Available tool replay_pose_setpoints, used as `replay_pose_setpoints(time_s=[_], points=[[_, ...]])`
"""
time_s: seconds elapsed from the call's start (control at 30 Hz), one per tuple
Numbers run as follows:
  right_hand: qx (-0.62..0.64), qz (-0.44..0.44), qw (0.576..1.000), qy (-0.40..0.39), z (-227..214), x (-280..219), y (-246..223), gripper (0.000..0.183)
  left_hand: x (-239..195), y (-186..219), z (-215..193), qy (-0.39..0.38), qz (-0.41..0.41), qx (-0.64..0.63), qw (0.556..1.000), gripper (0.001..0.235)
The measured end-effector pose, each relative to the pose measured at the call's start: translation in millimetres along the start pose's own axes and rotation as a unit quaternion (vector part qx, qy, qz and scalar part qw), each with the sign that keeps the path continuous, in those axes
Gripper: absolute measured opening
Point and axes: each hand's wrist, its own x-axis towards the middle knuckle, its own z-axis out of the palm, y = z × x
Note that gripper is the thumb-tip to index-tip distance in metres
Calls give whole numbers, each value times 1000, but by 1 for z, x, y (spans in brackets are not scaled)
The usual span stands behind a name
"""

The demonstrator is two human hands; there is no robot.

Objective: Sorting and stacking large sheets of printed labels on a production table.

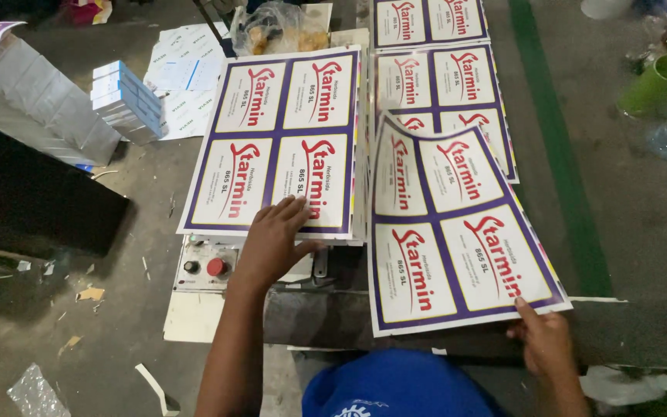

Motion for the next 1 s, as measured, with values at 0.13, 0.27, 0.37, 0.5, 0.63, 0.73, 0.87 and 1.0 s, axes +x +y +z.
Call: replay_pose_setpoints(time_s=[0.13, 0.27, 0.37, 0.5, 0.63, 0.73, 0.87, 1.0], points=[[19, -12, 1000, -8, -11, -11, -1, 26, 6, -9, -2, -30, 1, -8, 1000, 51], [-27, 68, 995, 72, -11, -29, -23, 28, 13, -9, -18, -55, -15, -28, 998, 29], [-51, 86, 990, 98, -16, -38, -21, 29, 13, -11, -23, -50, -58, -39, 996, 17], [-35, -3, 998, 50, -38, -30, 11, 31, 5, 12, -47, 115, -74, -55, 989, 9], [-28, 6, 997, 70, -36, -27, 20, 29, -8, 43, -50, 191, -38, -26, 980, 7], [0, -2, 999, 42, -30, -13, 29, 30, -16, 55, -36, 199, -36, -27, 979, 8], [-22, -11, 1000, 14, 3, -7, 7, 26, -22, 61, -19, 181, -63, -51, 980, 8], [-7, -25, 1000, -4, 34, 6, -21, 24, -26, 65, -8, 178, -91, -80, 977, 8]])
